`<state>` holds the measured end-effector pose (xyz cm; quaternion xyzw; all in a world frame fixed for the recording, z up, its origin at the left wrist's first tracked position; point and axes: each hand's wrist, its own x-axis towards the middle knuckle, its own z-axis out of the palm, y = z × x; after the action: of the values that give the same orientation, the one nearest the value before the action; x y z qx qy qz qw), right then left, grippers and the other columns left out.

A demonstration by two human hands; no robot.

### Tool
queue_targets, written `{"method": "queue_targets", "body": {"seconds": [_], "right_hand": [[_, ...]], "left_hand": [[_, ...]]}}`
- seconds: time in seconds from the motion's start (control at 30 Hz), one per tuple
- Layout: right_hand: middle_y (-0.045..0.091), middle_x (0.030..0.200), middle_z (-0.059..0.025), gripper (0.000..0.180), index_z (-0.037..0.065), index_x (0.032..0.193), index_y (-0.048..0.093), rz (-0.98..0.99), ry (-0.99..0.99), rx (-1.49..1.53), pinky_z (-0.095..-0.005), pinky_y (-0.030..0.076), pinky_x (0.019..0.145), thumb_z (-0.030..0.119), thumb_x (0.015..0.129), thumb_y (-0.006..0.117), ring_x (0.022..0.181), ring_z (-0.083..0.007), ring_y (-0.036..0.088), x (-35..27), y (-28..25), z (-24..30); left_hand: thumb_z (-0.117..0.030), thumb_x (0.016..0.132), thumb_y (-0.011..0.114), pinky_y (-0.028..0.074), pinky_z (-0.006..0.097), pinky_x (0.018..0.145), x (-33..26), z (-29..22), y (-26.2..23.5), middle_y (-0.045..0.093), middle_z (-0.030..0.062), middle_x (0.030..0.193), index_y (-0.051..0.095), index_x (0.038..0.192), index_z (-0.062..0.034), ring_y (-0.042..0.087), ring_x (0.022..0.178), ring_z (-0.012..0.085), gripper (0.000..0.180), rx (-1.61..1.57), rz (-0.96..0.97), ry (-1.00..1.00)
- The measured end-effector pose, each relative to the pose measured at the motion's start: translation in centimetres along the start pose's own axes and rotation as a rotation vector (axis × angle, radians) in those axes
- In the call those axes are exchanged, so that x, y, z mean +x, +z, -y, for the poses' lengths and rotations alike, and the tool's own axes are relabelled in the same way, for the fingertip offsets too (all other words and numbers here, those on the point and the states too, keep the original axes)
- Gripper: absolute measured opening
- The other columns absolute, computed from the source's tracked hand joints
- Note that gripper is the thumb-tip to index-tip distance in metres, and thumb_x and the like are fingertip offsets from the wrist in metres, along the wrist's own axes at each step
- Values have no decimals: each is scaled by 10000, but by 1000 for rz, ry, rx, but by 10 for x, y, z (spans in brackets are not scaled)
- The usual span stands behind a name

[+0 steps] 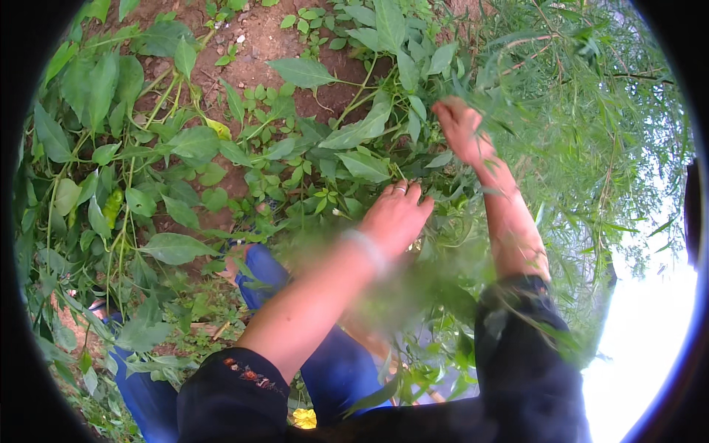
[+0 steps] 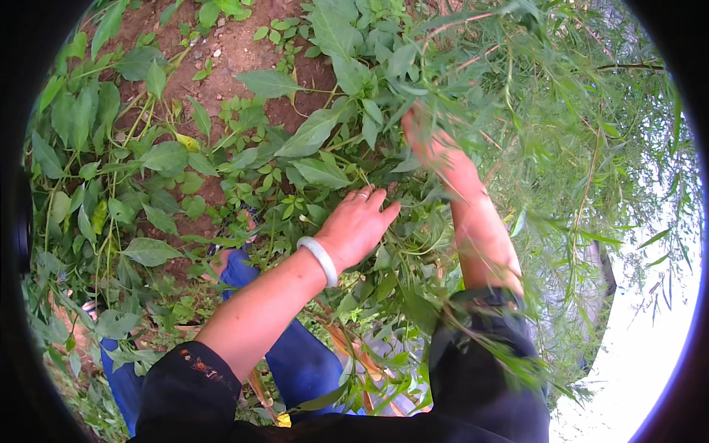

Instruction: The person harvests peppers by hand, pulling individual peppers from the plants and carrying them in one hand.

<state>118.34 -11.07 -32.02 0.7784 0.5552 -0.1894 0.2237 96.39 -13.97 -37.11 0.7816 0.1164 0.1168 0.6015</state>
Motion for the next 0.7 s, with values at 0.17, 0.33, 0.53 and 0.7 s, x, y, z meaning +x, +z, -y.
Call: {"method": "queue_targets", "body": {"seconds": [0.17,0.33,0.53,0.7], "right_hand": [[634,852,-217,301,43,996,618,494,290,-358,-434,497,701,265,923,428,773,-369,614,60,54,-43],[631,783,-209,306,49,977,619,845,14,-429,-447,498,688,274,928,419,740,-380,613,22,44,-47],[641,734,-200,371,33,919,627,768,-74,-281,-458,513,666,324,941,398,723,-379,633,-36,-21,22],[630,720,-211,324,21,938,606,671,-26,-237,-455,512,656,291,933,428,692,-392,624,-75,-37,60]], "left_hand": [[-106,842,485,402,438,992,-7,8,3,517,193,1216,557,1215,-60,501,1167,373,382,7,136,-14],[-121,851,458,408,445,994,-25,11,3,534,198,1176,532,1234,-48,500,1168,376,397,-31,-1,33],[-106,840,479,413,430,999,-51,4,-8,531,207,1186,513,1251,-35,504,1163,381,419,-18,91,57],[-105,824,495,401,427,1004,-68,6,-18,531,187,1179,496,1257,-35,506,1161,355,438,-104,113,45]]}}
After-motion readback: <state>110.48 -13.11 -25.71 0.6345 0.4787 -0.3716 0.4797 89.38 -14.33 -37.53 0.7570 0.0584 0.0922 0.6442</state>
